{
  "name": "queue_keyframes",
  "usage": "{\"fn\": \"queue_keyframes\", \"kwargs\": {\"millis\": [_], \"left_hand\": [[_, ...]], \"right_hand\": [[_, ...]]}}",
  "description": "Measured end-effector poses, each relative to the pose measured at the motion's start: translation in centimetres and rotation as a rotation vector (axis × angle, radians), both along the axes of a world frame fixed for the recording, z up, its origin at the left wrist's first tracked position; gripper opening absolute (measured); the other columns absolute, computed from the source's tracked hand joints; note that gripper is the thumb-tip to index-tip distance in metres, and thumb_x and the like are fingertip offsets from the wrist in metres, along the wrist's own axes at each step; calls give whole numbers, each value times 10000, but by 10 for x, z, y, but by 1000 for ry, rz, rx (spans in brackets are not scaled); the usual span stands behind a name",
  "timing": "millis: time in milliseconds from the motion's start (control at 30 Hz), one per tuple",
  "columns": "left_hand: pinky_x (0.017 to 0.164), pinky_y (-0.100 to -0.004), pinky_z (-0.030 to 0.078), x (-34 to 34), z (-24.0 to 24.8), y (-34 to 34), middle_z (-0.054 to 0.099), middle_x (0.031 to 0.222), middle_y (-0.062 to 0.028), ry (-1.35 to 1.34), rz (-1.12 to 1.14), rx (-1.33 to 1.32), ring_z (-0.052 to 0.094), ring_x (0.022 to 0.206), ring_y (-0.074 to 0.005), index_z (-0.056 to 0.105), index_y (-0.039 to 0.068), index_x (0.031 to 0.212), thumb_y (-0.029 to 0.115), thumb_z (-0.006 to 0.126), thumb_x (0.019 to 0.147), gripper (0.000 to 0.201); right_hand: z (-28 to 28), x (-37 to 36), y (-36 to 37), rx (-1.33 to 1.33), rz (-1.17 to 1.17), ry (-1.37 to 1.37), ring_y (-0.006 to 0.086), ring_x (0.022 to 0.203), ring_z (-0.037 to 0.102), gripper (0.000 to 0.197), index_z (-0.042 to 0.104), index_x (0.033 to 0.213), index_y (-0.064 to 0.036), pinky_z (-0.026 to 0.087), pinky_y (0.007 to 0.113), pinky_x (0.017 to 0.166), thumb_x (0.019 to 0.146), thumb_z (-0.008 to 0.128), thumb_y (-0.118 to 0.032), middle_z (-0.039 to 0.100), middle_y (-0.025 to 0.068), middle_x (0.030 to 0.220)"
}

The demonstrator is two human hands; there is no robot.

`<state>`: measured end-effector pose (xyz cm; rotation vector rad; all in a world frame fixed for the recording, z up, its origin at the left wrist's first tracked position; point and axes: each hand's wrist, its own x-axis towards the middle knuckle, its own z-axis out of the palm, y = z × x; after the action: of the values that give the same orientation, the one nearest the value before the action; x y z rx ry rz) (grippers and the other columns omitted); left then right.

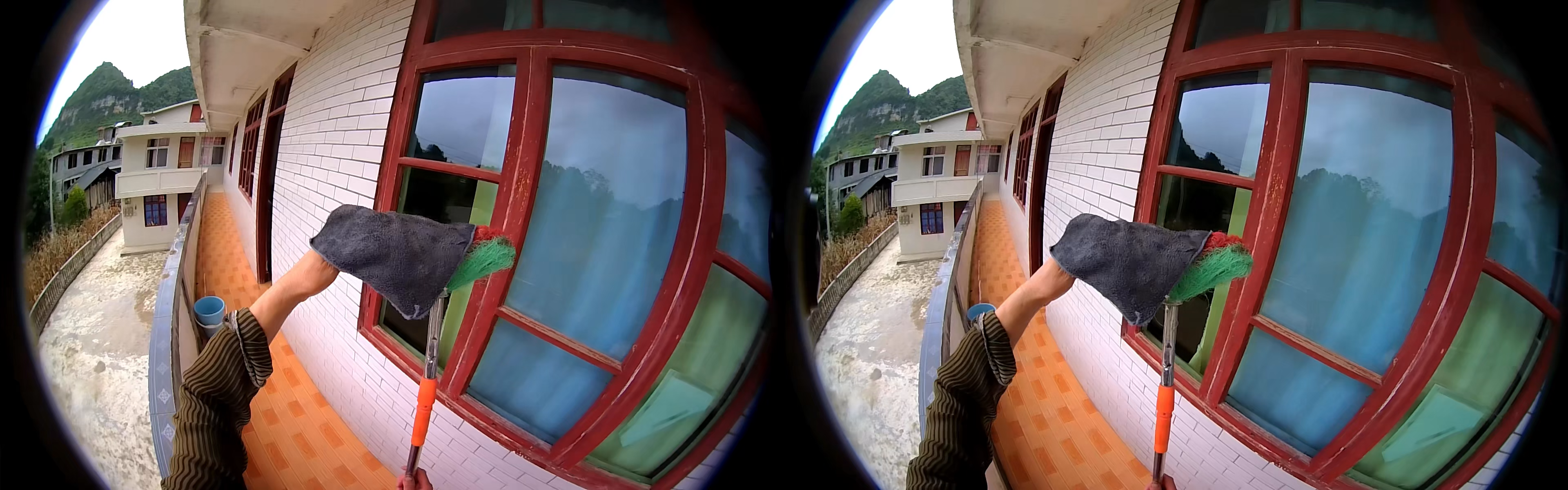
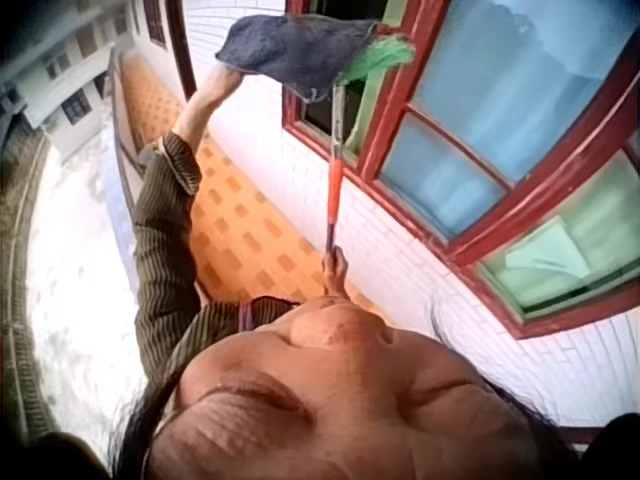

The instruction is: The person uses a long-handled mop with a cloth attachment to wipe the exterior tiled wall and window frames, then mops the balcony floor. They periodically dip the mop head into a bucket of water to rinse it.

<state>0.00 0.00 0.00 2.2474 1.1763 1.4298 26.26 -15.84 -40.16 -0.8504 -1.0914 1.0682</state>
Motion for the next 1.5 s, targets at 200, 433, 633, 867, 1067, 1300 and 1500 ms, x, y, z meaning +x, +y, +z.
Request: {"fn": "queue_keyframes", "kwargs": {"millis": [200,433,633,867,1067,1300,1500], "left_hand": [[891,-342,508,56,-134,-25,687,1044,-141,-103,-390,-212,649,999,-212,586,-11,1237,373,428,1021,468],[840,-242,474,134,-415,-91,641,1038,-126,-355,-527,-585,598,916,-123,576,38,1214,351,664,898,453],[764,-247,454,192,-485,-126,627,946,-98,-362,-490,-957,577,839,-118,562,57,1127,351,663,899,385],[674,-253,431,218,-500,-131,610,839,-66,-292,-527,-1087,552,749,-112,547,80,1025,350,661,900,319],[598,-258,410,273,-439,-101,596,747,-38,-169,-743,-1022,530,672,-106,534,99,938,349,659,900,283],[355,-249,315,349,-206,-109,439,492,46,-118,-1089,-865,419,413,-65,510,147,645,327,647,919,355],[460,-273,502,383,-127,-145,528,725,-17,-248,-1799,-666,510,500,-113,499,92,976,222,633,928,192]], "right_hand": [[61,4,22,151,-67,34,68,570,458,198,596,1080,-21,386,212,505,981,495,-160,517,-12,691],[174,-1,78,318,-109,89,76,566,480,241,491,1218,-52,417,216,499,998,478,-150,531,-9,709],[326,55,73,568,-26,150,96,631,491,320,502,1262,3,429,251,565,1014,490,-200,581,49,785],[476,132,65,706,-39,110,87,664,508,300,517,1238,-12,456,238,578,1012,497,-208,581,53,848],[517,185,11,810,-269,-58,115,833,602,363,402,1350,-70,547,267,688,1037,407,-254,598,111,1098],[430,193,-26,700,-478,-225,107,650,593,498,166,1472,-131,520,240,544,1036,387,-230,592,135,1050],[488,227,-73,781,-487,-177,62,458,419,368,291,1363,-112,367,210,373,1024,405,-199,453,20,735]]}}
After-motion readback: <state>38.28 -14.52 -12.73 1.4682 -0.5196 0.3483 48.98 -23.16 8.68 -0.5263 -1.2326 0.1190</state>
